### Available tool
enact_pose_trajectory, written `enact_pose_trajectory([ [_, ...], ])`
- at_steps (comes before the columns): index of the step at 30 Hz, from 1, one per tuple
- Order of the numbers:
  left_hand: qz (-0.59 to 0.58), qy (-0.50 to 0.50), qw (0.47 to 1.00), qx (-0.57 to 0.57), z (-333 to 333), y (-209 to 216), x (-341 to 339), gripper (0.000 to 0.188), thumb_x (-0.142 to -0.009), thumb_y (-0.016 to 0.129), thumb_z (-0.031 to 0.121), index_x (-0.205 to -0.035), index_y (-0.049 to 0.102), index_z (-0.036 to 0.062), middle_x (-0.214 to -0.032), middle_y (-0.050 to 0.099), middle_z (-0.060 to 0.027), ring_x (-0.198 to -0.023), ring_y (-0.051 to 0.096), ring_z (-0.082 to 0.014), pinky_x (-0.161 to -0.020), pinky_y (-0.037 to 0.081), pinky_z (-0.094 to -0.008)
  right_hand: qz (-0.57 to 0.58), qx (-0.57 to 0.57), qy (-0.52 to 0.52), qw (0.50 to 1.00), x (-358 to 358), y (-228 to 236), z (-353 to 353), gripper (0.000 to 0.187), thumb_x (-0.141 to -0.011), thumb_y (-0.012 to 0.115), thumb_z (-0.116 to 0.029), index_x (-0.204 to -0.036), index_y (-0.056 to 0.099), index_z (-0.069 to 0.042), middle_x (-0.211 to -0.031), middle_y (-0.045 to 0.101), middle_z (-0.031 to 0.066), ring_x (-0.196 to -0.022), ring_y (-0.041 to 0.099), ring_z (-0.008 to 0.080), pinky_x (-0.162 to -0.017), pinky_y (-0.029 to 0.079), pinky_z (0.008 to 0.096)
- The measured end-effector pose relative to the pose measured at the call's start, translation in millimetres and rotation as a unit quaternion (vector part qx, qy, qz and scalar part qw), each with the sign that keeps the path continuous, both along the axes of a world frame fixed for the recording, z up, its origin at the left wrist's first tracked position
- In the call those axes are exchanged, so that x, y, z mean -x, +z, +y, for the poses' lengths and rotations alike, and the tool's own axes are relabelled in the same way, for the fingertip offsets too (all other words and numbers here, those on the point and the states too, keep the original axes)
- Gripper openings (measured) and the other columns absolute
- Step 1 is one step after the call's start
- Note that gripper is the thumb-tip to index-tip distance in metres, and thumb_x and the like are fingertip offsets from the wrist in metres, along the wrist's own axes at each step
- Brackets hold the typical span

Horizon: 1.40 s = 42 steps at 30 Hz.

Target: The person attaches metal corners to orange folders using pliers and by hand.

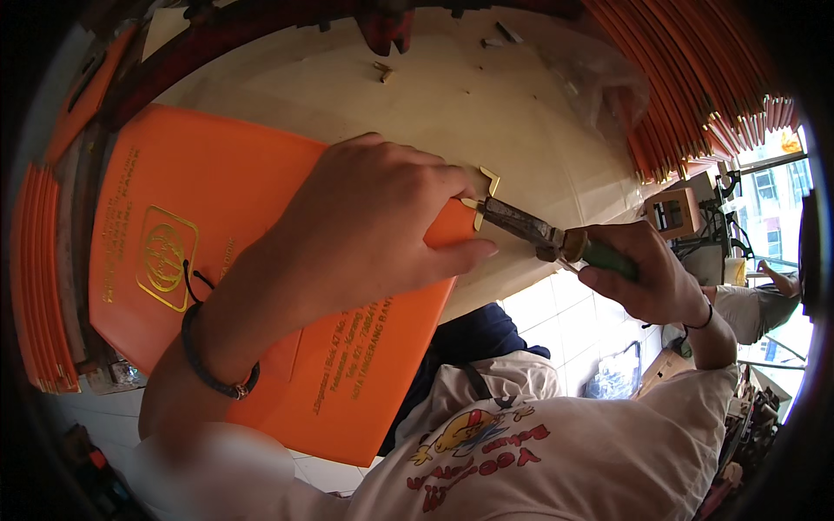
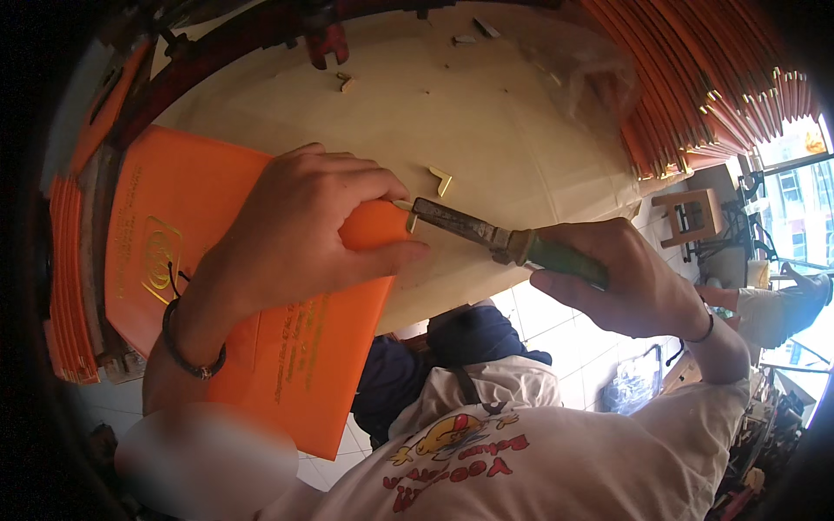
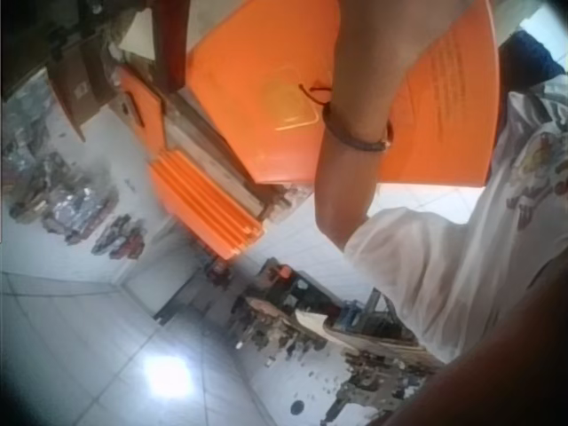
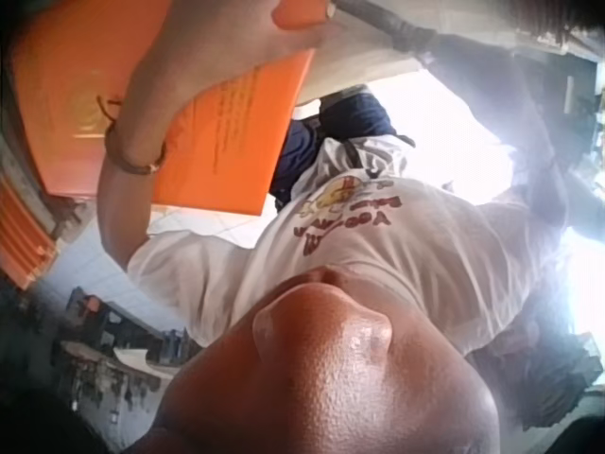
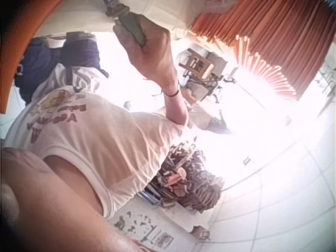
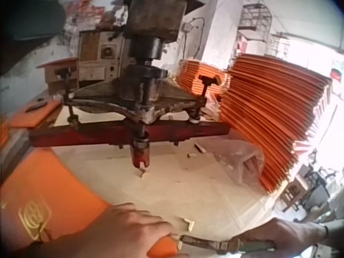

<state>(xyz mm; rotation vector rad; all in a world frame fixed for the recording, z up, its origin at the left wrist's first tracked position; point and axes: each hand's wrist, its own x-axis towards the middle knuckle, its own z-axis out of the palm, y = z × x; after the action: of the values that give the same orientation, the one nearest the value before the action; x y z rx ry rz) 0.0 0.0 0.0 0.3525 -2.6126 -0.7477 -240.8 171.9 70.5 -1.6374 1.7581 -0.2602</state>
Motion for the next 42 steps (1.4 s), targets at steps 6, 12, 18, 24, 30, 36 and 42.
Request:
enact_pose_trajectory([
  [6,0.023,-0.01,1.0,0.003,-2.1,-0.6,0.0,0.042,-0.079,0.08,0.037,-0.098,0.071,0.0011,-0.094,0.073,-0.0132,-0.09,0.068,-0.0337,-0.086,0.051,-0.0411,-0.002,0.031,0.022,0.999,0.9,-5.3,-1.2,0.028,-0.094,0.069,-0.017,-0.114,0.068,0.002,-0.076,0.069,0.0118,-0.064,0.065,0.0212,-0.06,0.051,0.034],
  [12,0.032,-0.012,0.999,0.001,-2.3,-2.4,1.5,0.04,-0.081,0.079,0.037,-0.097,0.071,0.0013,-0.093,0.072,-0.014,-0.089,0.067,-0.0343,-0.084,0.051,-0.0415,-0.002,0.016,0.013,1.0,2.2,-3.4,-3.4,0.027,-0.092,0.07,-0.016,-0.113,0.068,0.002,-0.076,0.069,0.012,-0.064,0.066,0.0218,-0.06,0.051,0.034],
  [18,-0.001,-0.001,1.0,0.012,0.1,-0.3,3.9,0.031,-0.081,0.077,0.032,-0.096,0.071,0.0049,-0.085,0.071,-0.0118,-0.082,0.067,-0.0335,-0.082,0.051,-0.042,0.011,0.021,0.05,0.998,6.9,-3.6,-2.6,0.026,-0.091,0.072,-0.017,-0.108,0.068,0.002,-0.074,0.069,0.0117,-0.062,0.066,0.0227,-0.058,0.051,0.0342],
  [24,0.014,0.002,1.0,0.019,1.1,0.5,5.1,0.027,-0.079,0.076,0.028,-0.092,0.069,0.0055,-0.081,0.07,-0.0111,-0.078,0.067,-0.0333,-0.077,0.051,-0.0424,0.007,0.05,0.065,0.997,9.6,-7.6,1.2,0.02,-0.091,0.073,-0.018,-0.096,0.069,0.001,-0.07,0.066,0.0109,-0.059,0.065,0.023,-0.054,0.048,0.0356],
  [30,0.012,0.004,1.0,0.015,0.5,1.3,6.1,0.027,-0.079,0.076,0.028,-0.089,0.068,0.0054,-0.078,0.069,-0.0115,-0.075,0.067,-0.0337,-0.075,0.051,-0.0427,0.007,0.02,0.056,0.998,13.3,-7.6,1.2,0.019,-0.091,0.073,-0.018,-0.091,0.067,0.0,-0.069,0.065,0.0106,-0.06,0.065,0.0244,-0.055,0.048,0.0367],
  [36,0.024,0.0,1.0,0.015,1.1,-0.7,7.9,0.027,-0.079,0.075,0.029,-0.086,0.066,0.0052,-0.075,0.068,-0.0122,-0.073,0.066,-0.0341,-0.073,0.051,-0.0433,-0.009,0.026,0.069,0.997,16.7,-5.3,-4.5,0.022,-0.09,0.073,-0.018,-0.101,0.069,0.001,-0.079,0.068,0.0136,-0.067,0.067,0.0272,-0.062,0.051,0.039],
  [42,0.041,-0.003,0.999,0.019,0.4,-3.4,8.8,0.027,-0.079,0.075,0.03,-0.085,0.066,0.0049,-0.075,0.068,-0.0124,-0.074,0.066,-0.0339,-0.073,0.051,-0.0433,-0.025,0.036,0.096,0.994,29.8,-7.4,-7.2,0.029,-0.091,0.072,-0.021,-0.109,0.069,0.002,-0.086,0.069,0.0155,-0.073,0.068,0.0294,-0.067,0.053,0.0399],
])
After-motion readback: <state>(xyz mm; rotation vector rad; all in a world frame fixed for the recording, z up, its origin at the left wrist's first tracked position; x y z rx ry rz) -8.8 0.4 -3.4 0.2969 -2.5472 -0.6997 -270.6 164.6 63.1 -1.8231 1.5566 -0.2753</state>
